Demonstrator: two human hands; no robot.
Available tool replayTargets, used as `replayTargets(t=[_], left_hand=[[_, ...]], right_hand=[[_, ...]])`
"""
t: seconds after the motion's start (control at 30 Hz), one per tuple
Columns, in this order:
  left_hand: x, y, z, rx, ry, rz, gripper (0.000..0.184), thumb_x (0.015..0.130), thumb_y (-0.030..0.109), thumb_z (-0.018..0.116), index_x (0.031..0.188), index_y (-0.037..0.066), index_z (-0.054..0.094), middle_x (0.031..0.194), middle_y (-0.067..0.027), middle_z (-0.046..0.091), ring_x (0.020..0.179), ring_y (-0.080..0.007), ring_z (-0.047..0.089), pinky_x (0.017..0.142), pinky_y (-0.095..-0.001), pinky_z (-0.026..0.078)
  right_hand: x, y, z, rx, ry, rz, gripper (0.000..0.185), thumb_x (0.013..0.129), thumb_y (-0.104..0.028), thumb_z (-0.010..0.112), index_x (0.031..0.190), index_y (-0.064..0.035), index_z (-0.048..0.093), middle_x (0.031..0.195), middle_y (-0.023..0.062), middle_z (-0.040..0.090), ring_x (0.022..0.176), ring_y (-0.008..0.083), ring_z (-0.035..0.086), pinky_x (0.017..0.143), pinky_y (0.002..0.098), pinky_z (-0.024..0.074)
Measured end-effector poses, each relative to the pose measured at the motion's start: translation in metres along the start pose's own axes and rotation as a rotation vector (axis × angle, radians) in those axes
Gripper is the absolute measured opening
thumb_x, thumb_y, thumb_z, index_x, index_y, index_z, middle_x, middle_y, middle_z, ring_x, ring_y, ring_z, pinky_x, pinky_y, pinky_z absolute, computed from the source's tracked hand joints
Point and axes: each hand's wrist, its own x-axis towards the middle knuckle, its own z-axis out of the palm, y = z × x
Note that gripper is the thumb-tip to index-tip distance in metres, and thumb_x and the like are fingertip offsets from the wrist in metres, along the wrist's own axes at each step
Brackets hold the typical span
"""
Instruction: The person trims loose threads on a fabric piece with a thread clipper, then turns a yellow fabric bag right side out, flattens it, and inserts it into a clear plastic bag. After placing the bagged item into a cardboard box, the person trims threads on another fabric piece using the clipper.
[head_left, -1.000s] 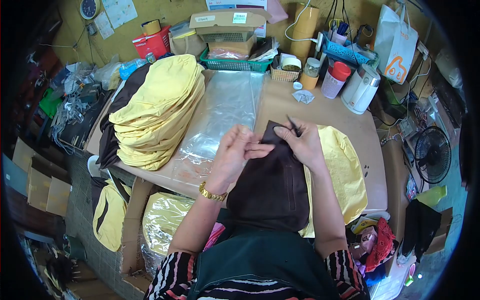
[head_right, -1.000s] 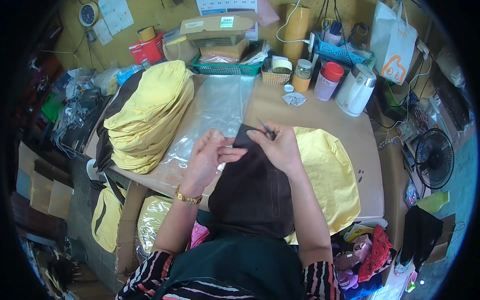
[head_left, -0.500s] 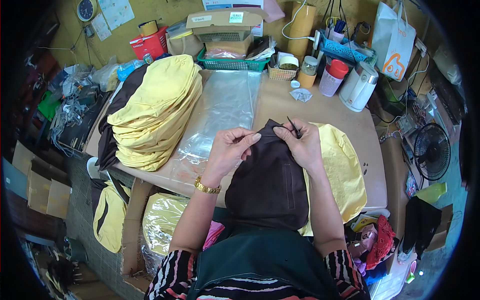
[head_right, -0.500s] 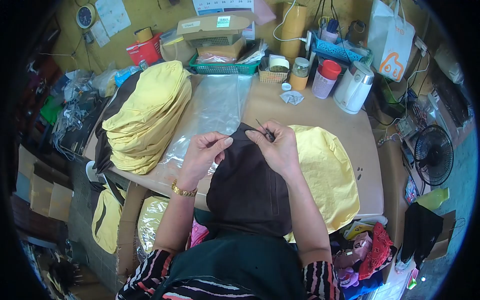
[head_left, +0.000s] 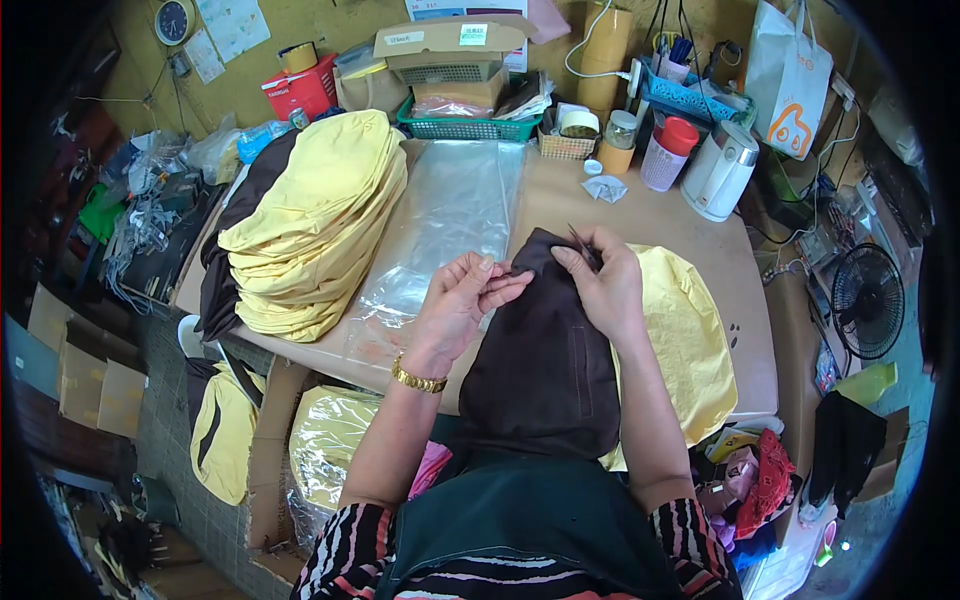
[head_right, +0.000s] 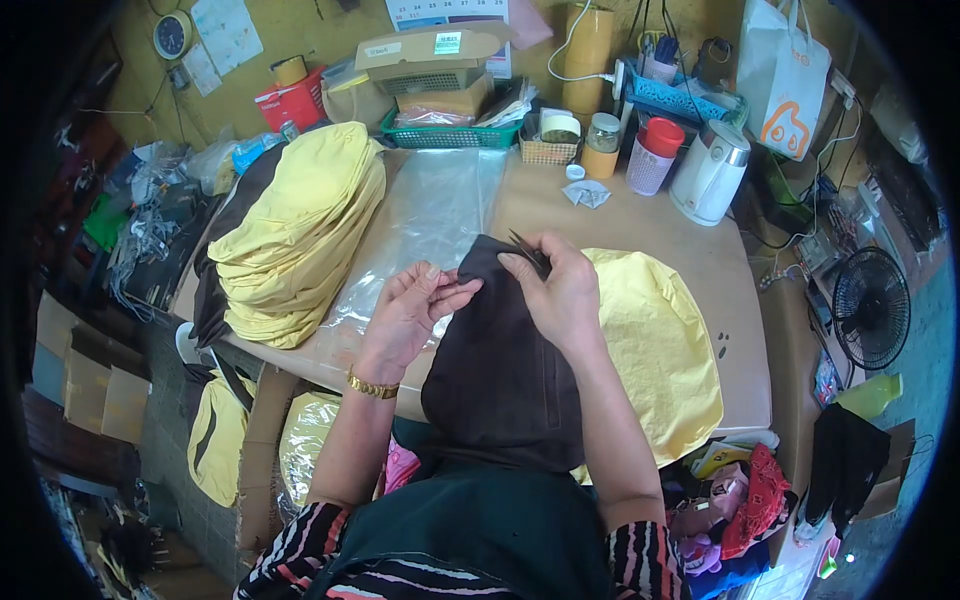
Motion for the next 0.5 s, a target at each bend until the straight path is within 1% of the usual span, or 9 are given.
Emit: replayTargets(t=[0.03, 0.1, 0.13, 0.2, 0.23, 0.27, 0.37, 0.43, 0.5], left_hand=[[0.0, 0.001, 0.002, -0.037, -0.01, 0.0, 0.018, 0.098, 0.015, 0.055, 0.091, -0.002, 0.059, 0.098, -0.0141, 0.067, 0.104, -0.031, 0.066, 0.087, -0.0338, 0.058], [0.0, 0.002, 0.004, -0.04, -0.015, 0.014, 0.019, 0.098, 0.015, 0.055, 0.092, -0.002, 0.059, 0.099, -0.0142, 0.067, 0.105, -0.0307, 0.066, 0.088, -0.0346, 0.057], [0.0, 0.003, 0.004, -0.044, -0.018, 0.028, 0.02, 0.098, 0.016, 0.055, 0.092, -0.002, 0.059, 0.099, -0.0143, 0.066, 0.105, -0.0304, 0.066, 0.09, -0.0354, 0.056], [0.001, 0.004, 0.007, -0.016, 0.005, 0.022, 0.02, 0.098, 0.016, 0.054, 0.093, -0.002, 0.059, 0.099, -0.0139, 0.066, 0.102, -0.0285, 0.066, 0.09, -0.0356, 0.056], [0.001, 0.004, 0.008, 0.013, 0.027, 0.015, 0.02, 0.098, 0.017, 0.054, 0.093, -0.002, 0.059, 0.099, -0.0134, 0.066, 0.099, -0.0266, 0.067, 0.09, -0.0358, 0.056], [0.001, 0.004, 0.009, 0.013, 0.027, 0.015, 0.02, 0.098, 0.017, 0.054, 0.093, -0.002, 0.059, 0.099, -0.0134, 0.066, 0.099, -0.0266, 0.067, 0.09, -0.0358, 0.056], [0.002, 0.001, 0.01, 0.053, 0.068, 0.048, 0.025, 0.099, 0.02, 0.053, 0.087, -0.001, 0.058, 0.098, -0.0117, 0.065, 0.093, -0.0222, 0.068, 0.086, -0.0333, 0.058], [0.002, -0.001, 0.011, 0.07, 0.073, 0.056, 0.024, 0.099, 0.02, 0.053, 0.088, -0.001, 0.057, 0.097, -0.0111, 0.065, 0.088, -0.0187, 0.068, 0.085, -0.0325, 0.058], [0.001, -0.001, 0.011, 0.085, 0.071, 0.059, 0.024, 0.099, 0.02, 0.053, 0.089, -0.001, 0.057, 0.097, -0.0108, 0.065, 0.088, -0.0182, 0.068, 0.085, -0.0324, 0.058]], right_hand=[[0.0, -0.009, 0.001, 0.0, 0.0, -0.001, 0.02, 0.081, -0.017, 0.076, 0.085, -0.0018, 0.065, 0.073, 0.0068, 0.056, 0.059, 0.0179, 0.053, 0.055, 0.0331, 0.0402], [-0.004, -0.034, -0.001, -0.244, 0.155, -0.202, 0.024, 0.078, -0.018, 0.076, 0.096, -0.0055, 0.066, 0.086, 0.0087, 0.057, 0.069, 0.0255, 0.058, 0.06, 0.0378, 0.0439], [-0.007, -0.04, -0.004, -0.244, 0.153, -0.202, 0.024, 0.078, -0.018, 0.076, 0.096, -0.0055, 0.066, 0.086, 0.0087, 0.057, 0.069, 0.0255, 0.058, 0.06, 0.0378, 0.0439], [-0.013, -0.048, -0.01, -0.468, 0.033, -0.4, 0.025, 0.075, -0.017, 0.077, 0.097, -0.0084, 0.067, 0.089, 0.0054, 0.054, 0.073, 0.0241, 0.058, 0.061, 0.0373, 0.0432], [-0.015, -0.055, -0.01, -0.515, 0.026, -0.457, 0.029, 0.07, -0.015, 0.077, 0.096, -0.0094, 0.067, 0.084, 0.0043, 0.052, 0.072, 0.0208, 0.058, 0.062, 0.0353, 0.0411], [-0.017, -0.056, -0.008, -0.515, 0.026, -0.456, 0.029, 0.07, -0.015, 0.077, 0.096, -0.0094, 0.067, 0.084, 0.0043, 0.052, 0.072, 0.0208, 0.058, 0.062, 0.0353, 0.0411], [-0.018, -0.057, -0.004, -0.588, 0.023, -0.58, 0.03, 0.065, -0.013, 0.076, 0.093, -0.0087, 0.068, 0.08, 0.0025, 0.05, 0.071, 0.0175, 0.056, 0.06, 0.0335, 0.0373], [-0.017, -0.056, -0.002, -0.605, 0.018, -0.599, 0.027, 0.066, -0.013, 0.075, 0.092, -0.0086, 0.068, 0.079, 0.0023, 0.05, 0.071, 0.0173, 0.055, 0.06, 0.0334, 0.0373], [-0.016, -0.056, -0.001, -0.622, 0.013, -0.617, 0.025, 0.067, -0.012, 0.074, 0.09, -0.0085, 0.068, 0.079, 0.0021, 0.05, 0.071, 0.0172, 0.055, 0.06, 0.0334, 0.0372]])
